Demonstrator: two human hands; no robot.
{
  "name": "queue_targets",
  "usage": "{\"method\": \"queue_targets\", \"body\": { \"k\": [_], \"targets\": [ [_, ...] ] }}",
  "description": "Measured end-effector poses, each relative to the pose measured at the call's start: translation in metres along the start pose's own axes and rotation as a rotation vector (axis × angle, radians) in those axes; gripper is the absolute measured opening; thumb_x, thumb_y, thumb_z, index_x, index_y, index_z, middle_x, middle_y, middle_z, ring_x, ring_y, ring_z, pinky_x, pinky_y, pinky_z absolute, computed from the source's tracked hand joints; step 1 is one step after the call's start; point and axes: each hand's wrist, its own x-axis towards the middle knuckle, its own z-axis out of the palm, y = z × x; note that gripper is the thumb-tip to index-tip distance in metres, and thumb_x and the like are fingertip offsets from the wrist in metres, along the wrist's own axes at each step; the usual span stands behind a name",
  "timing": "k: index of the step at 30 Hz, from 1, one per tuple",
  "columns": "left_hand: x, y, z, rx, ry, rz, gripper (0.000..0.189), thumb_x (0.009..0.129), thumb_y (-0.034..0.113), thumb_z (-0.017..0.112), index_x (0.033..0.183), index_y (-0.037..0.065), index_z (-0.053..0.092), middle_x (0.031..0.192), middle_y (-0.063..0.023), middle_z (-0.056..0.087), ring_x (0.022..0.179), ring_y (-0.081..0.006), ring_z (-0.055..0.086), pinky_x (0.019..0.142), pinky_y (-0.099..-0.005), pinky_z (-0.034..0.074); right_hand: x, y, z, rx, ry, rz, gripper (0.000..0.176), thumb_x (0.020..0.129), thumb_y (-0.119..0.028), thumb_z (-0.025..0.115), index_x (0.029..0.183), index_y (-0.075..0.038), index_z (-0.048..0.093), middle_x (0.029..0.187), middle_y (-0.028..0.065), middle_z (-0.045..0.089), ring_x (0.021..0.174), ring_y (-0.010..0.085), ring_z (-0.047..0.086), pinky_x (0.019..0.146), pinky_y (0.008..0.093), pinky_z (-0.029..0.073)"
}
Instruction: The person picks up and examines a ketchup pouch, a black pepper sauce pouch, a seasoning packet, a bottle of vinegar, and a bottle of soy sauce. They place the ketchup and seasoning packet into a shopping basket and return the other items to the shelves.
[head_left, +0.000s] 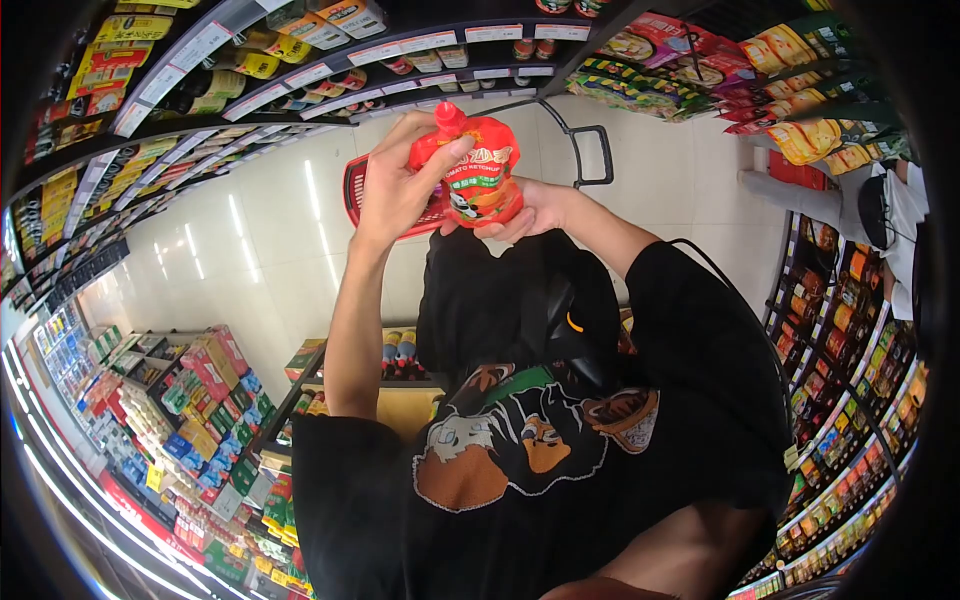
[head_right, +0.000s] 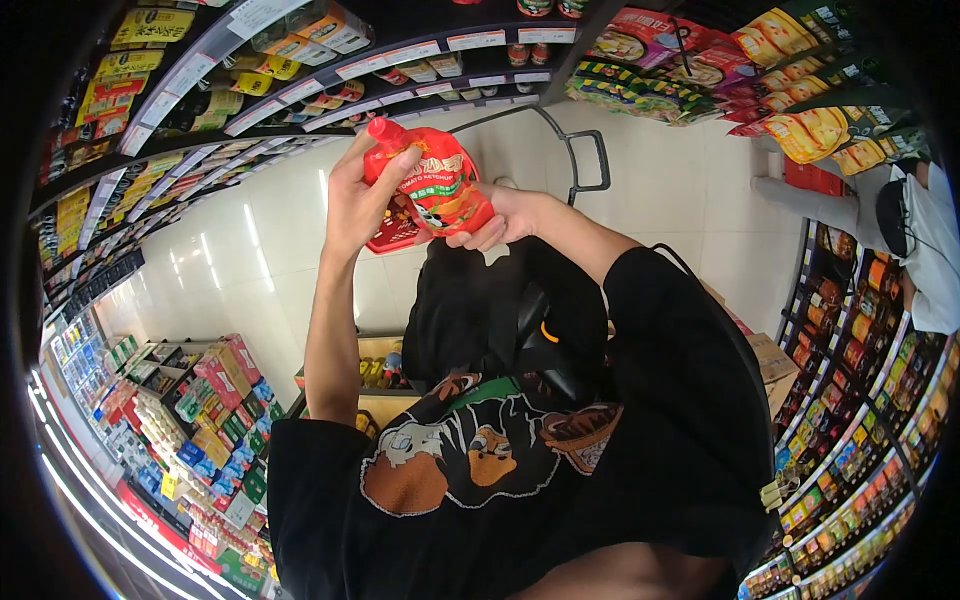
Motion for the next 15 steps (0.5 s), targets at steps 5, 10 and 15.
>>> {"method": "queue_targets", "body": {
  "k": [5, 10, 15],
  "targets": [
    [0.010, -0.004, -0.007, -0.001, -0.139, -0.204, 0.026, 0.092, 0.015, 0.071, 0.112, -0.001, 0.071, 0.102, -0.0093, 0.073, 0.087, -0.0161, 0.066, 0.081, -0.0298, 0.052, -0.011, -0.012, 0.020, -0.015, 0.362, -0.268, 0.067, 0.104, -0.052, 0.038, 0.137, 0.007, 0.044, 0.103, 0.0181, 0.064, 0.052, 0.0121, 0.054, 0.045, 0.0211, 0.049],
    [0.038, -0.012, -0.007, 0.110, -0.160, 0.032, 0.030, 0.089, 0.004, 0.065, 0.118, 0.001, 0.069, 0.118, -0.0100, 0.072, 0.100, -0.0186, 0.070, 0.089, -0.0310, 0.054, -0.031, -0.056, 0.015, -0.023, 0.379, -0.779, 0.067, 0.101, -0.052, 0.048, 0.136, 0.006, 0.044, 0.133, 0.0277, 0.055, 0.104, 0.0322, 0.068, 0.087, 0.0366, 0.060],
    [0.102, -0.035, 0.006, 0.149, 0.014, 0.183, 0.027, 0.094, 0.009, 0.063, 0.119, 0.003, 0.070, 0.113, -0.0107, 0.073, 0.097, -0.0199, 0.071, 0.083, -0.0315, 0.055, -0.025, -0.112, 0.043, -0.125, 0.472, -1.083, 0.065, 0.103, -0.046, 0.048, 0.136, 0.010, 0.039, 0.142, 0.0278, 0.047, 0.129, 0.0359, 0.054, 0.110, 0.0437, 0.046]
  ]
}}
